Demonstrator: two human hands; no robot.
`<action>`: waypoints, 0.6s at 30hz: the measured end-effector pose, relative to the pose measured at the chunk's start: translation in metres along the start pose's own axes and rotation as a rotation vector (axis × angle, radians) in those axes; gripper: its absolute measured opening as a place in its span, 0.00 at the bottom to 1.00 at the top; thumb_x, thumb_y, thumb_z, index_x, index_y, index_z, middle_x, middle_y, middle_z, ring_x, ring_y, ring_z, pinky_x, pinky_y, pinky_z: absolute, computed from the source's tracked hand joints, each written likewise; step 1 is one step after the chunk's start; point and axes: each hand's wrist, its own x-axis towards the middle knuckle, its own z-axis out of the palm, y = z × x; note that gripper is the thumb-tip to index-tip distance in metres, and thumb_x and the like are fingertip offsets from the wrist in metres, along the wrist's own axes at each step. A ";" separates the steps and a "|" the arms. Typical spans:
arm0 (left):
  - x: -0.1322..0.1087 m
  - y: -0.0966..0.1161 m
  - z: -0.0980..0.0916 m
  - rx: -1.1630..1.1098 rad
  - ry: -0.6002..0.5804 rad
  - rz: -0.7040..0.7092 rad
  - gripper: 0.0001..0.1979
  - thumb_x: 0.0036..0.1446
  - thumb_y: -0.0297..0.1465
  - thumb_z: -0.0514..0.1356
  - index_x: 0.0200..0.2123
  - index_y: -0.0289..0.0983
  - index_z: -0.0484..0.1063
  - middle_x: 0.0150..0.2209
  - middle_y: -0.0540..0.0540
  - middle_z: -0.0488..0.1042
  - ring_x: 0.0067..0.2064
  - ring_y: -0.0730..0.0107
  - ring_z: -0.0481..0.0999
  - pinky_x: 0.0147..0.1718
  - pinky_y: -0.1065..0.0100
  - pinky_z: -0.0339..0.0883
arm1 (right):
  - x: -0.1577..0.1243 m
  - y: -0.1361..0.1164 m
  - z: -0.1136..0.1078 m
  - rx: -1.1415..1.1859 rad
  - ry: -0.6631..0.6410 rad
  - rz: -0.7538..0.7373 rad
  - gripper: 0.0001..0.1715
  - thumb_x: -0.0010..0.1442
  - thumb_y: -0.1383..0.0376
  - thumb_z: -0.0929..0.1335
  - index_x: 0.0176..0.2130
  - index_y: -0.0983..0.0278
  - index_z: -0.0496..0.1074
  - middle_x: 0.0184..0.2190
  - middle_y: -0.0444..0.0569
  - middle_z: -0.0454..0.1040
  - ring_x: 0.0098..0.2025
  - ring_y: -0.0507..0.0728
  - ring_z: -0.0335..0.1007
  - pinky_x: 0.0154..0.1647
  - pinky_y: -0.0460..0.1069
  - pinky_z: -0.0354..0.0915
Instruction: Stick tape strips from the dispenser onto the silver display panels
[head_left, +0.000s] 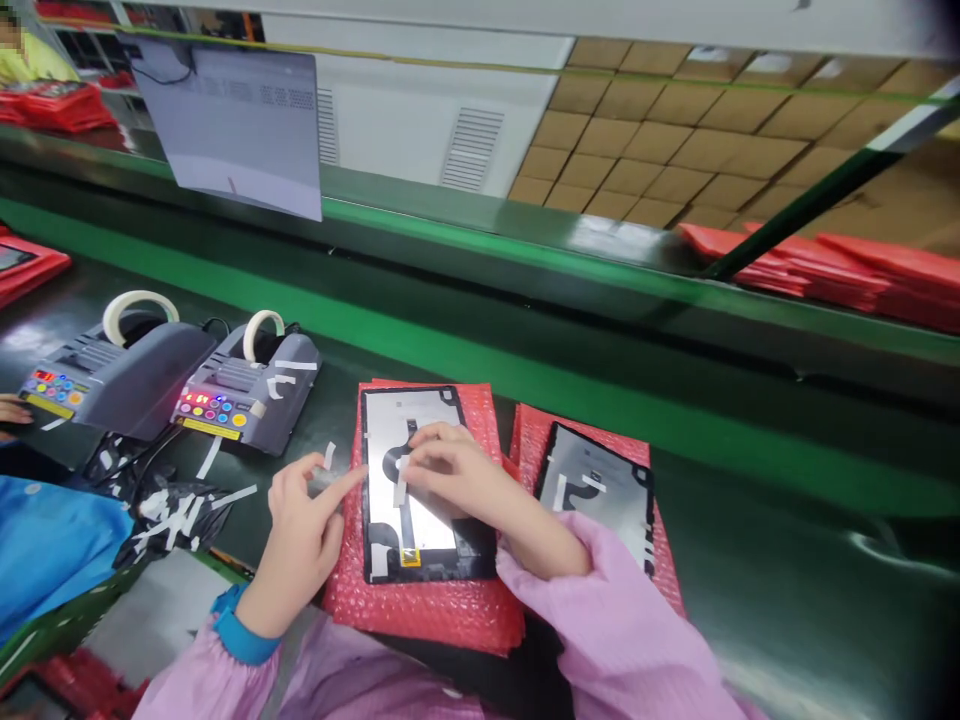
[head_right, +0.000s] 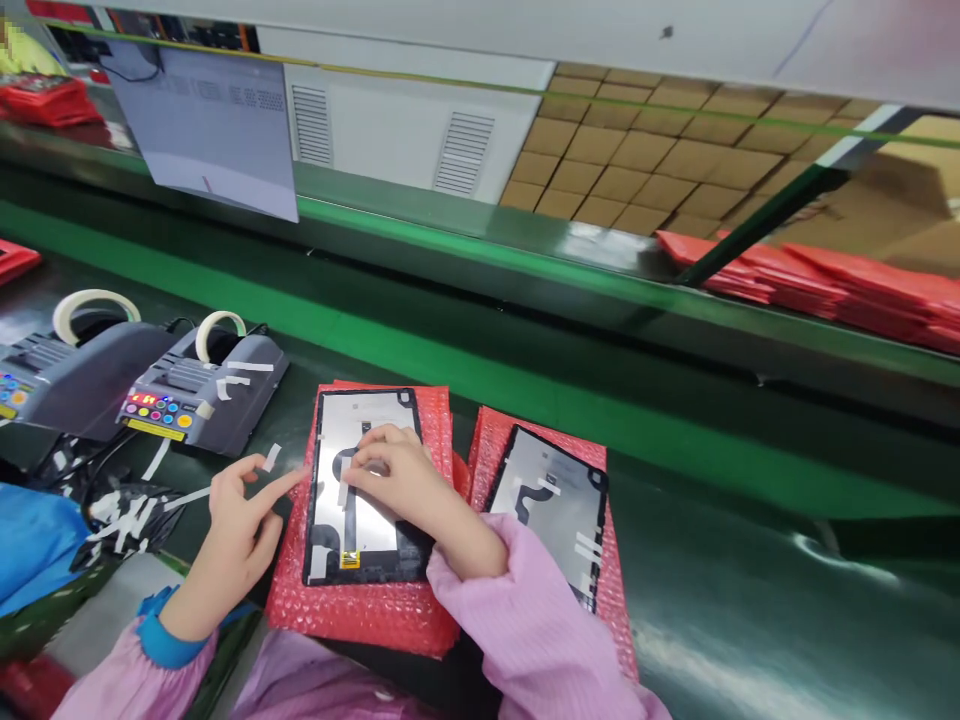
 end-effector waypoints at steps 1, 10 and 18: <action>-0.002 -0.002 0.001 0.008 -0.009 -0.008 0.32 0.54 0.17 0.50 0.57 0.51 0.68 0.51 0.41 0.57 0.49 0.54 0.61 0.47 0.48 0.62 | 0.006 0.000 0.005 -0.042 -0.013 0.012 0.06 0.55 0.67 0.74 0.27 0.59 0.76 0.44 0.47 0.72 0.52 0.62 0.63 0.57 0.62 0.55; -0.004 -0.003 0.016 0.054 -0.031 0.091 0.33 0.53 0.16 0.50 0.55 0.54 0.71 0.51 0.40 0.59 0.52 0.49 0.59 0.47 0.46 0.60 | 0.025 0.003 0.019 -0.169 0.005 0.012 0.06 0.56 0.66 0.74 0.27 0.57 0.77 0.43 0.46 0.72 0.50 0.63 0.62 0.53 0.62 0.53; 0.003 -0.009 0.023 0.116 -0.083 0.190 0.36 0.50 0.14 0.51 0.54 0.56 0.71 0.51 0.41 0.65 0.51 0.48 0.58 0.46 0.47 0.57 | 0.029 0.002 0.022 -0.266 0.024 0.027 0.07 0.55 0.65 0.75 0.27 0.58 0.77 0.43 0.45 0.72 0.49 0.62 0.63 0.48 0.59 0.54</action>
